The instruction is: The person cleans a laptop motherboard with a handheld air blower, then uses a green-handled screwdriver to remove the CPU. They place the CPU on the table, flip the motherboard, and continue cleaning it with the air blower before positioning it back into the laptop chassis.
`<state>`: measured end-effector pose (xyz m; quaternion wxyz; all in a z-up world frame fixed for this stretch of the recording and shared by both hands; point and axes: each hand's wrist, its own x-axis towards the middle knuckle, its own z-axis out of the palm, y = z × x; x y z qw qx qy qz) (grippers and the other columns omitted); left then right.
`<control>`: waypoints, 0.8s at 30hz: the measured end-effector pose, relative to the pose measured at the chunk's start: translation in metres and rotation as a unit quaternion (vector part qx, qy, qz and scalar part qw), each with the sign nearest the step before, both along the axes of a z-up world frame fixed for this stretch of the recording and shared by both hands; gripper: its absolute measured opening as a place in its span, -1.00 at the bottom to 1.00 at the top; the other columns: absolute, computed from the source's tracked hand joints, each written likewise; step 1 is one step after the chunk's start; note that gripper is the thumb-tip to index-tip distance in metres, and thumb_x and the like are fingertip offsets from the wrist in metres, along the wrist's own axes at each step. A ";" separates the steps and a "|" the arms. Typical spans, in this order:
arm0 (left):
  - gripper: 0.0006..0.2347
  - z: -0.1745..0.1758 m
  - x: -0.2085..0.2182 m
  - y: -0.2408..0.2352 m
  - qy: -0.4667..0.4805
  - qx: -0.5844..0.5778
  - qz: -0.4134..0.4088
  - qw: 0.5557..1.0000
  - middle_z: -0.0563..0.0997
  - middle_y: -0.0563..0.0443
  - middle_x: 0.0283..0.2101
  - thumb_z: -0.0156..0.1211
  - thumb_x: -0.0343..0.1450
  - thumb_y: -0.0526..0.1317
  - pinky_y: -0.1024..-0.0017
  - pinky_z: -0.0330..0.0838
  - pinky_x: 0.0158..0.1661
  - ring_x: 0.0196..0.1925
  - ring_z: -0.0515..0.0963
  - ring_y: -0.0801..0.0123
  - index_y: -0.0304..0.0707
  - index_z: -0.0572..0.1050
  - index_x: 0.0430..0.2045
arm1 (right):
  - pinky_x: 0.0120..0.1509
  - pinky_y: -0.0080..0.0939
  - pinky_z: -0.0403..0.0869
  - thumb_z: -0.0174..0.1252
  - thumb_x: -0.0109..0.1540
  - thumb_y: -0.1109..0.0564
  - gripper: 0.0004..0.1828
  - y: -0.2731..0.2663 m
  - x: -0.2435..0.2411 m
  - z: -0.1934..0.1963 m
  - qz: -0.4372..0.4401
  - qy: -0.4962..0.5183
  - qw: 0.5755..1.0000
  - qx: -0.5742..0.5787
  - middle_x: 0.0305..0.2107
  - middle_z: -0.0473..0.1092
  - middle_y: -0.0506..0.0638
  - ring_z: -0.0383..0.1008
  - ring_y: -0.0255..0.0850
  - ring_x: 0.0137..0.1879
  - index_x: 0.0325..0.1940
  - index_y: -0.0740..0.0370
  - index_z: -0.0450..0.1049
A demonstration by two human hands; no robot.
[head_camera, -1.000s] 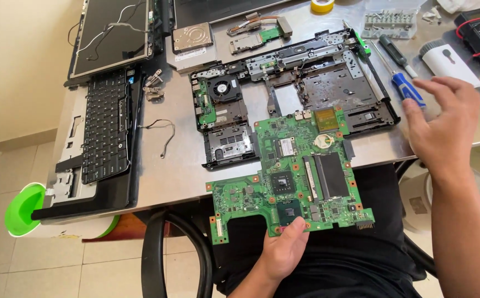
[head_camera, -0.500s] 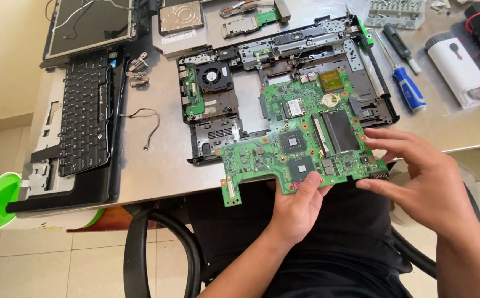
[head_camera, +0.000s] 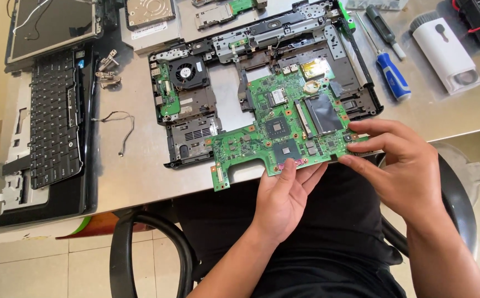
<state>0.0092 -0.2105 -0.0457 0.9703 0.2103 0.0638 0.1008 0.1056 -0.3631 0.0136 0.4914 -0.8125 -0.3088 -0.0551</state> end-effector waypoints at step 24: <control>-0.40 0.044 -0.013 0.011 0.299 0.185 -0.107 0.930 0.71 -0.39 0.09 -0.36 0.52 0.07 0.15 0.63 0.02 -0.03 0.76 -0.05 -0.64 0.47 0.02 | 0.14 0.04 0.34 0.35 0.26 -0.02 -0.49 -0.020 0.098 -0.022 -0.179 -0.072 0.966 -0.171 -0.19 0.45 0.12 0.45 -0.03 -0.10 0.24 0.23 0.51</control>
